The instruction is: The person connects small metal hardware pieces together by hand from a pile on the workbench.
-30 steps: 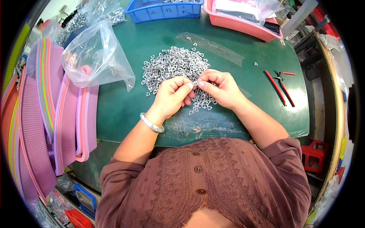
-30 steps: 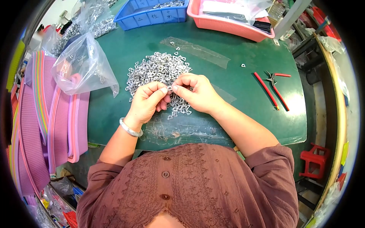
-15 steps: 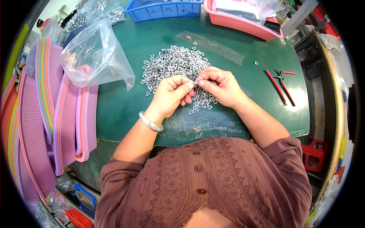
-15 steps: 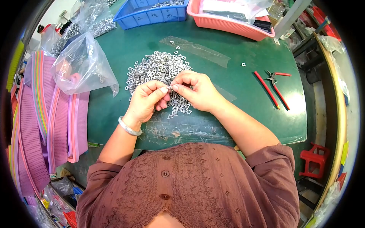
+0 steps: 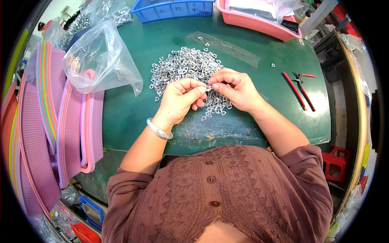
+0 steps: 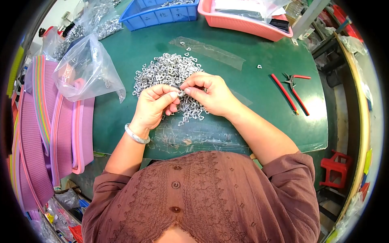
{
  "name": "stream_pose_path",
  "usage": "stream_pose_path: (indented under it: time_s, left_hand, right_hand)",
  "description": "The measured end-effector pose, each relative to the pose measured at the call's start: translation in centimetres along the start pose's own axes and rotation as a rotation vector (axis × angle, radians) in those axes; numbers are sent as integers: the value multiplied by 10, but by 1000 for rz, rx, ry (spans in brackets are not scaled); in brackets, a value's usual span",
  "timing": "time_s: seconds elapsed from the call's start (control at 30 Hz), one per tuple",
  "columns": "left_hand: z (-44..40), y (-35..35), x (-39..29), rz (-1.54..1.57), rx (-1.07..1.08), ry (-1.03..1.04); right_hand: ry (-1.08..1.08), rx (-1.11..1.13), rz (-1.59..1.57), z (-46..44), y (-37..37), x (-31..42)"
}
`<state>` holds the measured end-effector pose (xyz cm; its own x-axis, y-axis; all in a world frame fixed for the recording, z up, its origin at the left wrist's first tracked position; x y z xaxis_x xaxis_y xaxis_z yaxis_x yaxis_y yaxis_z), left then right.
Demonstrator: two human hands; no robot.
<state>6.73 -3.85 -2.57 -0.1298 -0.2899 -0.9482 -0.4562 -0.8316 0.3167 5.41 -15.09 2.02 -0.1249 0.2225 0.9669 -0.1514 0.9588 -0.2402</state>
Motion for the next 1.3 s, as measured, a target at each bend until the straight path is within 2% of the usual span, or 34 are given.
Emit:
stream_pose_path:
  time_s: [0.23, 0.33, 0.43, 0.63, 0.73, 0.83, 0.97, 1.03, 1.13, 1.3]
  left_hand:
    - [-1, 0, -3, 1, 2, -1]
    - [-1, -3, -4, 47, -16, -5]
    - [-2, -4, -3, 72, -23, -6]
    - [-2, -5, -2, 69, -19, -8]
    - [-2, -5, -3, 101, -46, -13]
    - [-2, -4, -5, 183, -32, -14]
    - [-3, -2, -2, 257, 5, -30]
    - [-3, 0, -1, 258, 11, -34]
    - [0, 3, 0, 198, 9, -57]
    - [3, 10, 5, 88, 64, -80]
  right_hand:
    - [7, -81, 131, 0, -8, -1]
    - [-129, -132, 277, 1, -10, 5]
    - [-161, -84, 481, 2, -3, 12]
    - [-202, -79, 599, 5, 5, 18]
    - [-254, -107, 583, 6, 6, 19]
    - [-211, -112, 510, 5, 0, 17]
    - [-42, -57, 230, 0, -5, 1]
    - [59, -29, 103, 0, -5, -3]
    - [101, -37, 61, 0, -5, -4]
    - [96, -7, -56, 0, -2, -8]
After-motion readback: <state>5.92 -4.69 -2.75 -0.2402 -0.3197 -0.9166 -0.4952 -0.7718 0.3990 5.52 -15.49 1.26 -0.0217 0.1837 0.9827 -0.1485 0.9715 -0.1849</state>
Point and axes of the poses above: each hand's wrist, its own z-axis away from the middle knuckle, its own y-axis out of the palm, x = y × z, the point moved 10 cm from there along -z, towards the middle knuckle, and after that the axes turned 11 degrees about y, right-handed, at the moved point
